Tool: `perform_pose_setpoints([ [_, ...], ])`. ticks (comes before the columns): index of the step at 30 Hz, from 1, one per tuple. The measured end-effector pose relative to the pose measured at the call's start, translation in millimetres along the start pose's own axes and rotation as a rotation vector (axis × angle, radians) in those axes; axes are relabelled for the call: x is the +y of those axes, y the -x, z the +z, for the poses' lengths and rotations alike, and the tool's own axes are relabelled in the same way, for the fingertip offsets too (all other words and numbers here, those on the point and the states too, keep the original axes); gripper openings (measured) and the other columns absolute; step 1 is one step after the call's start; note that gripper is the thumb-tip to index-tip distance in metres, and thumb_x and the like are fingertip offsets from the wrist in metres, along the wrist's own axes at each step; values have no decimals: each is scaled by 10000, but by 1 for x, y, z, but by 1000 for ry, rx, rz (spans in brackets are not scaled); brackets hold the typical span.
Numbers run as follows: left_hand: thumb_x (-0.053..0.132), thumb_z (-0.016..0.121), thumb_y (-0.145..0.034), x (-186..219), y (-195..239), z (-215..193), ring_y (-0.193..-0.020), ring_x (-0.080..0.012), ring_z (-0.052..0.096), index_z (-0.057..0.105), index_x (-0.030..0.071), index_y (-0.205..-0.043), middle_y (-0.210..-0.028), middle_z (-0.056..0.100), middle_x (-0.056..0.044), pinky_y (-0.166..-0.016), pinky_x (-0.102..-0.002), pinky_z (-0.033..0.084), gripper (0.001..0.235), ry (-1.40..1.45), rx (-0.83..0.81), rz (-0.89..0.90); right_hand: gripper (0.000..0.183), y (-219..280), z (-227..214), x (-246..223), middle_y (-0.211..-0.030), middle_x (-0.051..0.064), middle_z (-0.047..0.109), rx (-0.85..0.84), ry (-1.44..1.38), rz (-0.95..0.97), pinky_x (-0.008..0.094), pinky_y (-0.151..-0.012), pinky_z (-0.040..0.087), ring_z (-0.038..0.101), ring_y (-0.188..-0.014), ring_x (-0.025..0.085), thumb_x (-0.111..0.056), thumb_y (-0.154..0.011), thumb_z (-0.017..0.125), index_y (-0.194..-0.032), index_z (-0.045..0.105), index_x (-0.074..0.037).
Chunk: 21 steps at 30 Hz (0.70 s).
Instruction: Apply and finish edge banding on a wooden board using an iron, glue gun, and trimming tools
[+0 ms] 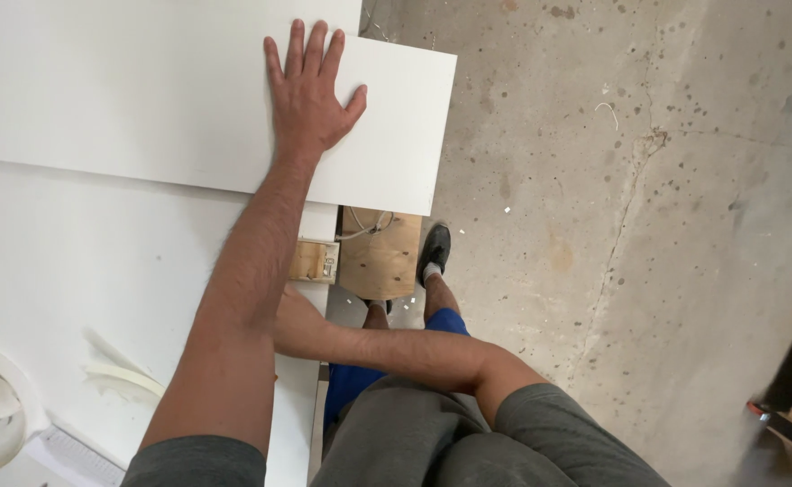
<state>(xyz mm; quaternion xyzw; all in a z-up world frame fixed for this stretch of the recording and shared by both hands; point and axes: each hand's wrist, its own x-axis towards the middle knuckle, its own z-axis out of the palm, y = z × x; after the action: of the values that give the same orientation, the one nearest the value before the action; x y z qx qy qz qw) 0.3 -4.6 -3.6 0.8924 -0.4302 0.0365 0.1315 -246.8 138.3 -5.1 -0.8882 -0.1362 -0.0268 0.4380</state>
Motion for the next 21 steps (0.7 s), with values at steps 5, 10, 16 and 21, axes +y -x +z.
perform_pose_setpoints([
  [5,486,625,-1031,-2,0,1,-1511,-379,216,522,47,-1566,-1622,411,-171,-1186,-679,90,700,-19,-9,-11,252,0,10,-3,-767,91,513,120,-20,-46,410,-793,417,473,-822,270,134,-765,493,-700,432,-102],
  [10,478,634,-1032,0,1,-3,-1499,-397,222,525,27,-1560,-1612,414,-188,-1173,-691,94,703,-20,-20,-6,242,12,26,11,-821,54,581,107,133,-75,386,-711,387,509,-858,254,111,-750,547,-710,544,-127],
  [16,505,613,-1042,3,-7,-6,-1517,-375,170,437,63,-1602,-1650,339,-164,-1193,-683,63,734,-49,-108,-48,181,10,39,7,-829,88,621,160,-69,-25,425,-686,411,562,-830,289,78,-807,594,-754,568,-92],
  [21,527,633,-1059,5,-7,-10,-1518,-353,206,437,81,-1610,-1653,302,-143,-1198,-678,72,735,-90,-145,-66,159,12,33,-20,-957,70,633,97,45,36,433,-849,427,545,-1009,295,40,-873,554,-904,623,-100],
])
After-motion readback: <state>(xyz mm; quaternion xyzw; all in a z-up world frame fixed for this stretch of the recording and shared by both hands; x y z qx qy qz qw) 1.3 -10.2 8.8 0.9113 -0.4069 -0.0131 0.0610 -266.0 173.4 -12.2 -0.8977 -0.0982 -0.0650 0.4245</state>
